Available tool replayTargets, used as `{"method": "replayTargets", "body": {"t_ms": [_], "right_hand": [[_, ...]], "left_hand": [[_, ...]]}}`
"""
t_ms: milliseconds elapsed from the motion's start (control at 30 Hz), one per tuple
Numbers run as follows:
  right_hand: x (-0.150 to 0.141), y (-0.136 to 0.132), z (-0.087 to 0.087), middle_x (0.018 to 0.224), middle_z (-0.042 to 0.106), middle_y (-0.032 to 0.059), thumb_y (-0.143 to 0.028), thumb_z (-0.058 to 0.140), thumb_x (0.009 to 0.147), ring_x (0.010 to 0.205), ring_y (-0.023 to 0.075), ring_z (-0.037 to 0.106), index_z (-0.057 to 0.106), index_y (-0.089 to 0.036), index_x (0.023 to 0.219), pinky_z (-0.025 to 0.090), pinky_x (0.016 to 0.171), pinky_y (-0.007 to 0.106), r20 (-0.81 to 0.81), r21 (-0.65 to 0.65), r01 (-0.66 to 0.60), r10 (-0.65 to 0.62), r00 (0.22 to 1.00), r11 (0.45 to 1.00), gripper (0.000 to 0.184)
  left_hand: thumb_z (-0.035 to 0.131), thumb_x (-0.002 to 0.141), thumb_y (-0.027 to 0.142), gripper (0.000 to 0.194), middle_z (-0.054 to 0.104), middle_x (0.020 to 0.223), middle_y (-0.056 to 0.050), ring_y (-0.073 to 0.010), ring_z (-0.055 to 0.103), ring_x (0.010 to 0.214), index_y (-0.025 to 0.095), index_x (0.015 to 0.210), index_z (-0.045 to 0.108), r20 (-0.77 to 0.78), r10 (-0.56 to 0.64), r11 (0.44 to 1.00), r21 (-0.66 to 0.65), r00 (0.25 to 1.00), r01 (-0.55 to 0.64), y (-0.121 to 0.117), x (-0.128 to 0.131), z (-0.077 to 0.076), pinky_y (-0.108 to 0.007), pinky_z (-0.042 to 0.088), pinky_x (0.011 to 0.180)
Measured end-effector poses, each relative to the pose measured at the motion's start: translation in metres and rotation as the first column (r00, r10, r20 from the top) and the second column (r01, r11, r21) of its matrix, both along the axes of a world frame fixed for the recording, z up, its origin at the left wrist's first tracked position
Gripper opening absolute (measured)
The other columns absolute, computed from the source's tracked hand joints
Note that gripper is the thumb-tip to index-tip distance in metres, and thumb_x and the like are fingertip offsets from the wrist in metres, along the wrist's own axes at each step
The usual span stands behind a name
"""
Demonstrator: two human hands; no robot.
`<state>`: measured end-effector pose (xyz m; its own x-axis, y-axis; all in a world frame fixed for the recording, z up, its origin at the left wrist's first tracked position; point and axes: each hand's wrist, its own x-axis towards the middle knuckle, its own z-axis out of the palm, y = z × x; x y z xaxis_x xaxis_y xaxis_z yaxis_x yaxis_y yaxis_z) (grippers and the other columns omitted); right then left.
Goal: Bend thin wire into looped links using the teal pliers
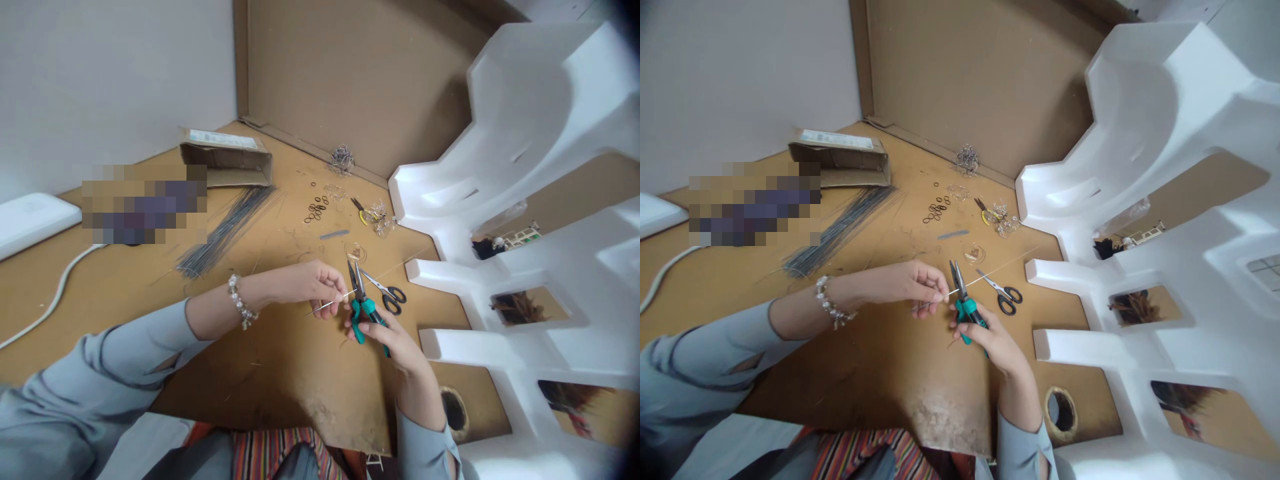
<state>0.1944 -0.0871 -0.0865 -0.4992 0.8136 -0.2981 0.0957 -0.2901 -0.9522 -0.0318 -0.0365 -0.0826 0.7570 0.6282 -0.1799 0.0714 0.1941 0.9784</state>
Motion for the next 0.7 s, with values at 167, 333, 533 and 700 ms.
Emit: {"method": "replayTargets", "body": {"t_ms": [167, 333, 533, 700], "right_hand": [[0.001, 0.0, -0.001, 0.084, 0.061, 0.0043, -0.024, 0.059, 0.076, 0.071, 0.0153, 0.056, 0.059, -0.018, 0.104, 0.043, 0.069, 0.031, 0.016, 0.002, 0.005, -0.005, 1.0, 1.0, 0.029], [0.0, 0.0, 0.0, 0.081, 0.061, 0.004, -0.025, 0.059, 0.074, 0.07, 0.0153, 0.055, 0.058, -0.017, 0.102, 0.042, 0.069, 0.031, 0.067, 0.027, 0.005, -0.006, 0.998, 1.0, 0.029], [-0.004, 0.0, 0.003, 0.069, 0.056, 0.0005, -0.026, 0.059, 0.072, 0.064, 0.014, 0.053, 0.058, -0.016, 0.097, 0.04, 0.062, 0.028, 0.102, 0.025, 0.028, -0.031, 0.994, 0.999, 0.027], [-0.007, -0.001, 0.007, 0.069, 0.056, 0.0005, -0.027, 0.06, 0.069, 0.058, 0.0123, 0.051, 0.057, -0.016, 0.093, 0.037, 0.056, 0.026, 0.123, -0.001, 0.048, -0.048, 0.991, 0.999, 0.026]], "left_hand": [[0.056, 0.079, 0.026, 0.012, 0.064, 0.068, -0.001, -0.0097, 0.06, 0.056, 0.015, 0.084, 0.057, -0.001, 0.0, 1.0, -0.012, 1.0, 0.0, 0.0, 0.0, 0.003, -0.023, 0.047, 0.056], [0.057, 0.077, 0.027, 0.013, 0.063, 0.065, 0.0, -0.0094, 0.058, 0.053, 0.014, 0.08, 0.057, 0.006, 0.019, 0.998, -0.064, 1.0, -0.019, -0.001, 0.001, 0.008, -0.022, 0.046, 0.054], [0.06, 0.075, 0.029, 0.016, 0.063, 0.063, 0.0, -0.0095, 0.057, 0.051, 0.013, 0.078, 0.057, -0.006, 0.027, 0.995, -0.1, 1.0, -0.028, -0.001, 0.003, 0.012, -0.023, 0.046, 0.053], [0.059, 0.075, 0.029, 0.016, 0.063, 0.062, 0.0, -0.0095, 0.057, 0.051, 0.013, 0.078, 0.057, 0.009, 0.015, 0.993, -0.117, 1.0, -0.014, -0.001, 0.002, 0.011, -0.021, 0.043, 0.05]]}}
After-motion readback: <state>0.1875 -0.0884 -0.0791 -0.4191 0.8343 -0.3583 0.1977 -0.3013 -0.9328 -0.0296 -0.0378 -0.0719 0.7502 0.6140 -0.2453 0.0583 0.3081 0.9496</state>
